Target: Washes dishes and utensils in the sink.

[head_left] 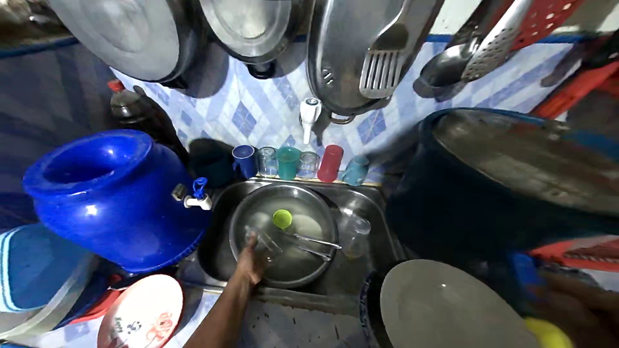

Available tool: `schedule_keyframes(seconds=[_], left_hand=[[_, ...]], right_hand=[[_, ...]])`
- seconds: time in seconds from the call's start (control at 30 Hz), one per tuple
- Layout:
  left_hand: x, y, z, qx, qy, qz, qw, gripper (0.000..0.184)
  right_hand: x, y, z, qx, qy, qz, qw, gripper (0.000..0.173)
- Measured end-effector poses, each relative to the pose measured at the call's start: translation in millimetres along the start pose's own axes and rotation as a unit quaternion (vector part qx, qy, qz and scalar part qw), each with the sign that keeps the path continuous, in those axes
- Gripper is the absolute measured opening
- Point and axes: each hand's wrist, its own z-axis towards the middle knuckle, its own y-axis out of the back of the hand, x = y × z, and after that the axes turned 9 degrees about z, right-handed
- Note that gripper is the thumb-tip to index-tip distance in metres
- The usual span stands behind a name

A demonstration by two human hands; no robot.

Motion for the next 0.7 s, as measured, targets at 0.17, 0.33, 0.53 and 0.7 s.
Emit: schedule_keyframes(seconds=[0.17, 0.33, 0.53, 0.7], left_hand=[[32, -3, 47, -0.019, 0.021, 0.046, 0.999, 0.023], [38, 10, 61, 0.017, 0.042, 0.064, 0.997, 0.031], [16, 11, 49, -0.009, 0.097, 0.064, 0.993, 0.048], [19, 11, 52, -0.02, 0.095, 0.052, 0.994, 0.049]], right_hand=[[71, -222, 55, 0.327, -0.038, 0.003, 0.944, 0.038], [31, -363, 59, 0.495, -0.138, -0.143, 0.846, 0.087], [-39, -384, 53, 0.46, -0.123, -0.107, 0.873, 0.087], [-46, -378, 50, 0.449, -0.082, -0.138, 0.879, 0.072]])
